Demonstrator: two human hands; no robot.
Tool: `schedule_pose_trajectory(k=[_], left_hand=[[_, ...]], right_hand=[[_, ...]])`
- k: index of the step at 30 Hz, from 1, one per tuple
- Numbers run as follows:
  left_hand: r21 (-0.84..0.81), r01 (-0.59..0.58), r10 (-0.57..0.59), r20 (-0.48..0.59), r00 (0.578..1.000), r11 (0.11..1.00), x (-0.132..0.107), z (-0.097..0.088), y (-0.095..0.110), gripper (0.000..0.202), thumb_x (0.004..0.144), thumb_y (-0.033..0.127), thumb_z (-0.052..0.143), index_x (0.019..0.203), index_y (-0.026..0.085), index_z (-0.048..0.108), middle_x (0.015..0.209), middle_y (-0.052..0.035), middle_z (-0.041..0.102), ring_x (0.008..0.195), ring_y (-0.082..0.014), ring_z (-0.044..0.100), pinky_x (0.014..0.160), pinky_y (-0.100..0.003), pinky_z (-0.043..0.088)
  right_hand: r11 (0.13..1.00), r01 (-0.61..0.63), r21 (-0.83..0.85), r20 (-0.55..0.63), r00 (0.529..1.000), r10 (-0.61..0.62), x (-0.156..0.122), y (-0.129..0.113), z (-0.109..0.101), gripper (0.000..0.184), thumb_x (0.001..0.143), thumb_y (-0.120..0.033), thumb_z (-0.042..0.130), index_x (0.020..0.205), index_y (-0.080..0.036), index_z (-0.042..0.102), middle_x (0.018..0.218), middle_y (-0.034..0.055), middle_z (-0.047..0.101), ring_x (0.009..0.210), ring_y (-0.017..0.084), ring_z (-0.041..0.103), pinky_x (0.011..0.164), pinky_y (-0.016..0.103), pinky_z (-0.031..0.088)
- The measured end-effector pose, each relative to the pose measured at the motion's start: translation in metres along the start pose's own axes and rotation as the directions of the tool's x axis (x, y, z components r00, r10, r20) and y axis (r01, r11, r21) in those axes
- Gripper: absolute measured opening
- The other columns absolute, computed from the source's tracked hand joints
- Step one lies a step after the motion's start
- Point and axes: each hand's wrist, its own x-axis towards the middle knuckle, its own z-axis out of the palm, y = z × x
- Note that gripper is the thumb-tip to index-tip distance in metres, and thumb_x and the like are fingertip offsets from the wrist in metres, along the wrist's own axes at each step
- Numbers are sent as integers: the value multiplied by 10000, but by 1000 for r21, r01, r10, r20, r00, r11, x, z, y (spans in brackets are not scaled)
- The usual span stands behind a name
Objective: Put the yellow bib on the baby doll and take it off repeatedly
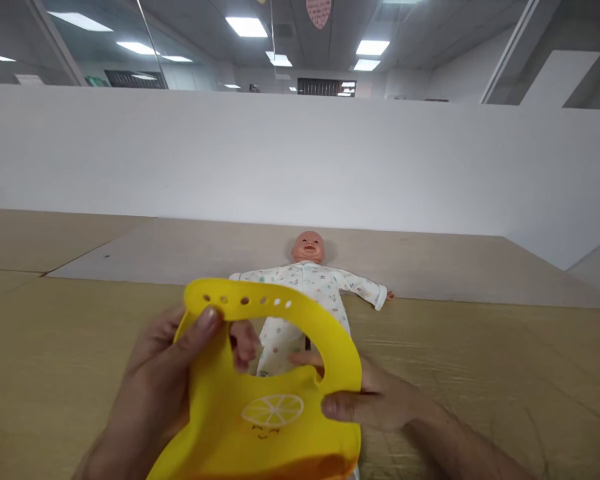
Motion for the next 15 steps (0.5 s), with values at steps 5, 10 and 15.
schedule_pose_trajectory(k=[5,10,15], left_hand=[[-9,3,-3,75,997,1000,26,10,-3,343,727,454,703,555,160,666,526,-37,615,468,-123,547,445,-211,467],[-20,-57,59,95,994,998,47,20,9,336,708,466,725,673,138,666,539,-32,632,448,-112,535,441,-211,446],[-25,-199,199,-7,980,980,85,12,19,311,677,413,769,768,141,647,549,8,612,444,-82,505,456,-193,419]], right_hand=[[989,-16,146,-164,986,40,12,-17,-3,530,834,-366,615,1338,-246,501,1329,73,556,1164,198,572,976,352,477],[936,174,306,-314,947,-73,39,-34,-7,468,845,-428,591,1260,-214,556,1031,75,699,923,204,681,830,382,559],[857,284,430,-510,860,-28,63,-50,-27,452,836,-439,586,1209,-187,540,1025,101,711,870,227,697,727,386,588]])
